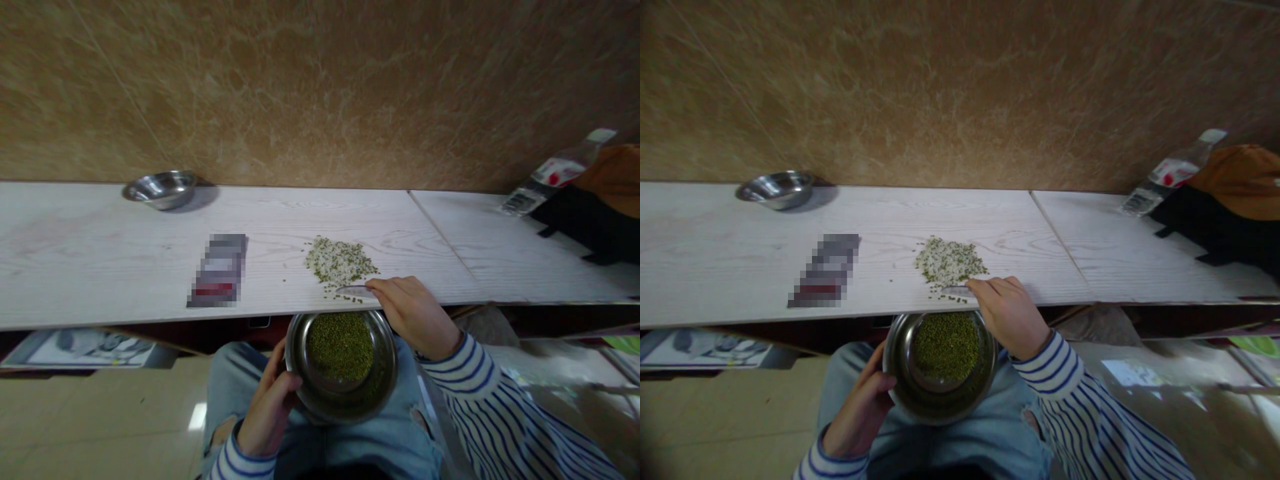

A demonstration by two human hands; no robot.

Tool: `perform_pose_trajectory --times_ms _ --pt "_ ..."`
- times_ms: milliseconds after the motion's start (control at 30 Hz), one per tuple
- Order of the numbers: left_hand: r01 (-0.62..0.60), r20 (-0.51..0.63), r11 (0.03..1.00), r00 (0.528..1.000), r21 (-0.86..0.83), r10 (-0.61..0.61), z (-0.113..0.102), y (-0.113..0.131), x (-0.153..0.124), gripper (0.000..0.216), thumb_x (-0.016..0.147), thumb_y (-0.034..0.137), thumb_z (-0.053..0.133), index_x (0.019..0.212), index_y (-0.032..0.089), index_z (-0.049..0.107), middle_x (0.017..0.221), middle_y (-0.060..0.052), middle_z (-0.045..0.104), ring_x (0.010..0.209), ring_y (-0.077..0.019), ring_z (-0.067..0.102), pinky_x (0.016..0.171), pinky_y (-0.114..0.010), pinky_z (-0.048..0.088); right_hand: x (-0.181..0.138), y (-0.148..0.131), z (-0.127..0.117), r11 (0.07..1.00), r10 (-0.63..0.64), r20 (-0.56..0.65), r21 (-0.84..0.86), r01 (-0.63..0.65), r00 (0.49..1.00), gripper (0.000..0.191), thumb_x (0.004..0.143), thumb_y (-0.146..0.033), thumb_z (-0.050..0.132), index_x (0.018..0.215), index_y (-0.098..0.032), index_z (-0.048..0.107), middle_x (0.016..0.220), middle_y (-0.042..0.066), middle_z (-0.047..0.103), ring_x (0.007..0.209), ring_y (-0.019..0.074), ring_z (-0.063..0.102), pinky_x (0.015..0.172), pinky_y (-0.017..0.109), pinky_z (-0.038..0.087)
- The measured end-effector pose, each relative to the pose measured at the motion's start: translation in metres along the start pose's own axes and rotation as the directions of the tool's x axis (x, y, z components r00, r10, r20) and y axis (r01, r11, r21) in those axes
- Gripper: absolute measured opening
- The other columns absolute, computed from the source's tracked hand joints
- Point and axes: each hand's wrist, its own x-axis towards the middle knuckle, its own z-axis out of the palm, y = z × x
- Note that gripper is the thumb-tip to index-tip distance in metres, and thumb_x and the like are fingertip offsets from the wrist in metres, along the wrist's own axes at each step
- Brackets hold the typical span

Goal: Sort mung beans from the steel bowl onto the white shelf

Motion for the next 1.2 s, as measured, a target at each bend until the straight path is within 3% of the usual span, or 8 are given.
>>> perform_pose_trajectory --times_ms 900,1033,1200 --pt "0.018 0.006 1.0 1.0 0.025 -0.018 0.01 -0.003 0.002 0.063 0.054 0.014 0.058 0.115 0.026 0.06 0.103 -0.002 0.067 0.094 -0.023 0.056 0.072 -0.031 0.044 -0.015 -0.025 -0.007 0.998 -0.047 0.003 0.042 0.047 0.999 0.024 0.089 -0.014 0.043 0.109 -0.015 0.057 0.09 0.008 0.068 0.083 0.0174 0.062 0.077 0.035 0.046" --pt "0.004 0.014 1.0 1.0 0.024 -0.005 0.008 -0.002 0.003 0.063 0.054 0.015 0.058 0.115 0.026 0.06 0.106 -0.002 0.067 0.096 -0.0236 0.055 0.072 -0.03 0.044 -0.009 -0.022 -0.006 1.0 -0.007 -0.03 0.016 0.007 1.0 0.023 0.091 -0.016 0.042 0.107 -0.014 0.057 0.09 0.008 0.068 0.081 0.0174 0.062 0.076 0.034 0.046" --pt "0.026 0.008 1.0 1.0 0.014 -0.026 0.004 0.002 0.001 0.065 0.055 0.013 0.058 0.118 0.027 0.057 0.098 -0.002 0.068 0.085 -0.0207 0.058 0.065 -0.029 0.044 0.003 -0.02 0.002 1.0 -0.017 0.003 0.005 0.017 1.0 0.023 0.091 -0.017 0.041 0.108 -0.014 0.057 0.09 0.009 0.067 0.082 0.0183 0.061 0.076 0.034 0.044"
